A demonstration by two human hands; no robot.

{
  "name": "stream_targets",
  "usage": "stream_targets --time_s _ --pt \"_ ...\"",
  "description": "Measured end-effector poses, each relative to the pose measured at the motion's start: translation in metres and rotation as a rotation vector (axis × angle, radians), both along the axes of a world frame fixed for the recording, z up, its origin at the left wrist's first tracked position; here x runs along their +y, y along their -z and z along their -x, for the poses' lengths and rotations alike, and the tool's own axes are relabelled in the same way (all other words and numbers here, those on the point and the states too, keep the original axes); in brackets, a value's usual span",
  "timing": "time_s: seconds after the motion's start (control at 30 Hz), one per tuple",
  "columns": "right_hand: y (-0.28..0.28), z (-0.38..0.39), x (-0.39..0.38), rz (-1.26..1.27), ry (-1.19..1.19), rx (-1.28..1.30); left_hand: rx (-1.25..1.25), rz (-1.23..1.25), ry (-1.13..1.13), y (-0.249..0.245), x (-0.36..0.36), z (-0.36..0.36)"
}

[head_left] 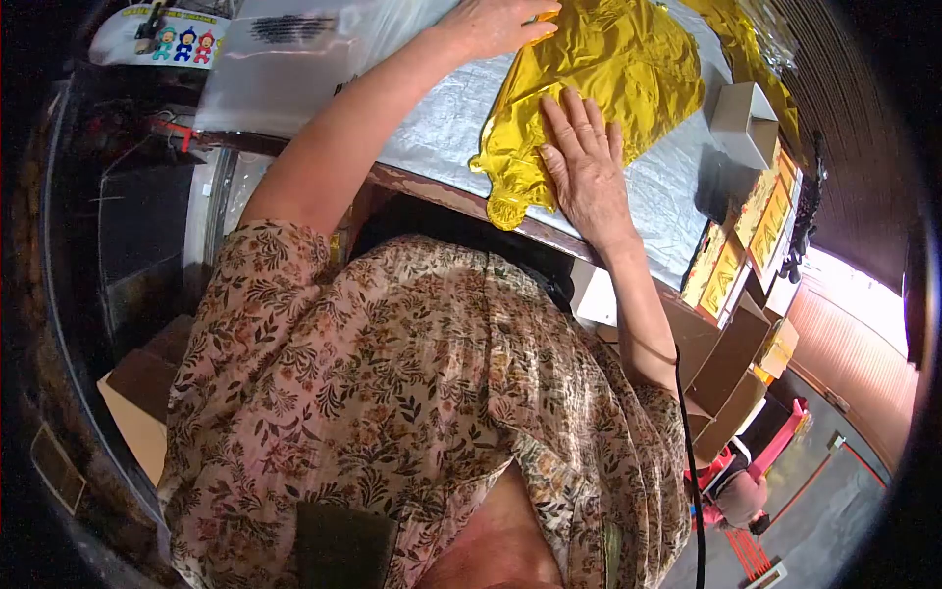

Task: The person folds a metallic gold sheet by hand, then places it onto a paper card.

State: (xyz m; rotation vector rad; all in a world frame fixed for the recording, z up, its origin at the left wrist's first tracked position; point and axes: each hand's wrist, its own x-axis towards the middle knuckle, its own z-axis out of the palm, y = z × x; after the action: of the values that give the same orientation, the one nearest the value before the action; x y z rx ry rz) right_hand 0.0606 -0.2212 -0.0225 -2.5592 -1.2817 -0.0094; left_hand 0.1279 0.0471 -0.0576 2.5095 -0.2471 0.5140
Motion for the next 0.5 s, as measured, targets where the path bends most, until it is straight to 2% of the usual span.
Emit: stream_targets --time_s 0.5 --pt "-0.0089 -0.0059 0.0003 0.060 -0.045 -0.070 -0.058 -0.008 0.008 0.0034 0.0017 -0.0022"
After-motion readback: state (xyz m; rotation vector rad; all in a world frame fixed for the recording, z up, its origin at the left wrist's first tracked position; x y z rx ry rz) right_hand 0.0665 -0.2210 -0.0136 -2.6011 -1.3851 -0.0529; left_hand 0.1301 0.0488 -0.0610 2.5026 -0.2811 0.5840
